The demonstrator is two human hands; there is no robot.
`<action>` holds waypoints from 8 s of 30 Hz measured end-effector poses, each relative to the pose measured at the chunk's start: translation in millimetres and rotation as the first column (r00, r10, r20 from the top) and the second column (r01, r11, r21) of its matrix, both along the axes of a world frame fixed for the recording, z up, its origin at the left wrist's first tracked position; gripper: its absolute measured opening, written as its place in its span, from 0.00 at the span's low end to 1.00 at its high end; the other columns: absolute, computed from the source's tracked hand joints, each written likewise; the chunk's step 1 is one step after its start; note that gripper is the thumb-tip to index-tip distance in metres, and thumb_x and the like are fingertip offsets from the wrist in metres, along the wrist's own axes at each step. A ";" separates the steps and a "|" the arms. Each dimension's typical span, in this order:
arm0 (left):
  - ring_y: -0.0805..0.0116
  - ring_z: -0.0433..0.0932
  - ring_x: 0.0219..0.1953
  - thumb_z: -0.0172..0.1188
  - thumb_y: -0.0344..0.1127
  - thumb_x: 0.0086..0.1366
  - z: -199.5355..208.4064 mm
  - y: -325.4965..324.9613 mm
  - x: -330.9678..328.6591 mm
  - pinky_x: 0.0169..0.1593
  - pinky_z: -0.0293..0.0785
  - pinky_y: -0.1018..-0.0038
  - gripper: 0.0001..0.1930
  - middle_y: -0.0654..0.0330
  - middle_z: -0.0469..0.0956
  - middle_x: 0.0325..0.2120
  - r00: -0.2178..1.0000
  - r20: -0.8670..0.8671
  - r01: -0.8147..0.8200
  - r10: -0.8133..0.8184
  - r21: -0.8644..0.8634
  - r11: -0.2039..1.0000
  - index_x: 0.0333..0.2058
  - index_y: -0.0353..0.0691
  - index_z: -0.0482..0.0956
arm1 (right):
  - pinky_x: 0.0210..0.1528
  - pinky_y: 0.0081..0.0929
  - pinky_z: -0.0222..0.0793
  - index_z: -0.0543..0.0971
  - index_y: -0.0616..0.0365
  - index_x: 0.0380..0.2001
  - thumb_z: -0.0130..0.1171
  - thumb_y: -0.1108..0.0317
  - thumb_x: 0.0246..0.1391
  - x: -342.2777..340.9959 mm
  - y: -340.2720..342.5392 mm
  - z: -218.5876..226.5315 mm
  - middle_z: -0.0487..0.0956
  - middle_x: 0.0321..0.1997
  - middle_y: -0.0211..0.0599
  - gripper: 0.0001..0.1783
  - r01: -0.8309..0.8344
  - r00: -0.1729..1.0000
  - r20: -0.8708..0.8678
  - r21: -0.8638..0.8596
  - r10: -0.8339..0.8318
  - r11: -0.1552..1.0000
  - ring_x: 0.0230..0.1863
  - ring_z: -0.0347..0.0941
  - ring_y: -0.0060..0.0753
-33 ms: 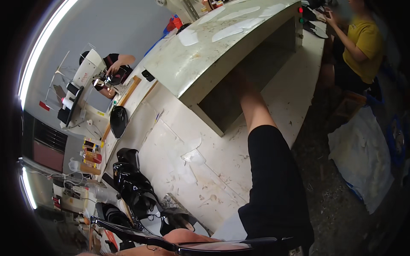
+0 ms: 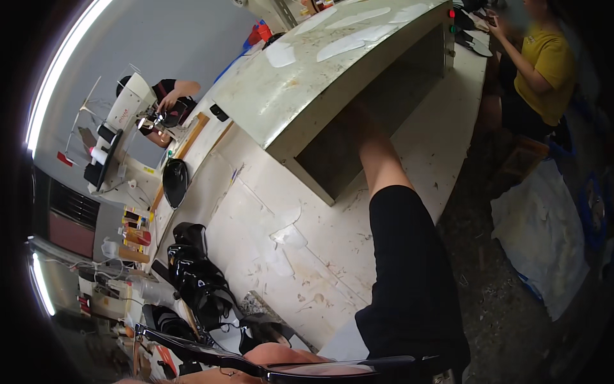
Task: The person applies white padding inserts to black shoe components by hand, presses them into place, and attaches black lining pieces to the shoe uppers.
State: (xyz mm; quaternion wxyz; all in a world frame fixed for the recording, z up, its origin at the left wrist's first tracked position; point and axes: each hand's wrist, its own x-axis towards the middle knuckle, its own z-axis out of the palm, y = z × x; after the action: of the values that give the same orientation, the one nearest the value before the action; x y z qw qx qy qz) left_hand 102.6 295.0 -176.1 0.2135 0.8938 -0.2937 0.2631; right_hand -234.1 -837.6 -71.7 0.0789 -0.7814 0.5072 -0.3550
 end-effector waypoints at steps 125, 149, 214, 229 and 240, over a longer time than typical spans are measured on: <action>0.62 0.69 0.51 0.57 0.33 0.62 231.2 -356.7 -200.8 0.55 0.64 0.71 0.22 0.53 0.70 0.52 0.791 -0.599 -0.255 0.124 -0.139 0.957 0.53 0.32 0.68 | 0.48 0.31 0.68 0.76 0.55 0.49 0.57 0.66 0.47 117.5 46.6 -2.5 0.78 0.46 0.40 0.22 -0.318 0.947 -0.035 -0.004 0.318 0.948 0.48 0.74 0.36; 0.85 0.68 0.31 0.54 0.32 0.67 275.5 -436.0 -190.8 0.34 0.64 0.87 0.15 0.67 0.76 0.32 0.838 -0.476 -0.174 -0.269 -0.699 0.694 0.48 0.29 0.71 | 0.51 0.27 0.64 0.76 0.57 0.49 0.58 0.66 0.49 65.0 -23.6 8.8 0.77 0.47 0.35 0.21 -0.376 0.902 0.314 0.234 0.296 0.897 0.50 0.71 0.31; 0.69 0.73 0.43 0.49 0.43 0.69 231.0 -243.6 -36.3 0.49 0.69 0.75 0.21 0.54 0.75 0.44 0.752 -0.602 -0.329 -0.269 -0.696 0.638 0.50 0.29 0.69 | 0.51 0.27 0.67 0.69 0.63 0.49 0.54 0.82 0.43 33.8 521.9 116.3 0.76 0.43 0.36 0.24 -0.910 0.349 0.933 0.315 -0.087 -0.271 0.45 0.72 0.29; 0.52 0.74 0.24 0.56 0.33 0.63 249.5 -327.9 -206.6 0.33 0.68 0.66 0.09 0.51 0.72 0.19 0.842 -0.489 0.286 -0.228 0.046 0.957 0.26 0.34 0.72 | 0.52 0.26 0.68 0.65 0.62 0.54 0.62 0.77 0.51 54.8 554.9 107.0 0.74 0.48 0.34 0.27 -0.815 0.327 0.936 0.348 0.128 -0.464 0.49 0.71 0.25; 0.85 0.66 0.32 0.48 0.38 0.71 297.9 -327.7 -198.0 0.36 0.64 0.85 0.15 0.72 0.73 0.29 0.218 -0.655 -0.199 -0.724 -0.756 0.624 0.40 0.30 0.76 | 0.47 0.22 0.72 0.68 0.65 0.51 0.64 0.73 0.51 95.6 603.7 167.9 0.75 0.46 0.35 0.25 -0.828 0.070 0.946 0.231 0.315 -0.511 0.45 0.73 0.22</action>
State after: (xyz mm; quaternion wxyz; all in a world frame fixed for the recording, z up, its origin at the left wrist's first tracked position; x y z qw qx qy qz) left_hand -95.4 -32.7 121.8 0.7171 0.6217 -0.1430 -0.2808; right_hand -138.5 -233.9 96.2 0.8305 -0.5494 -0.0905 0.0170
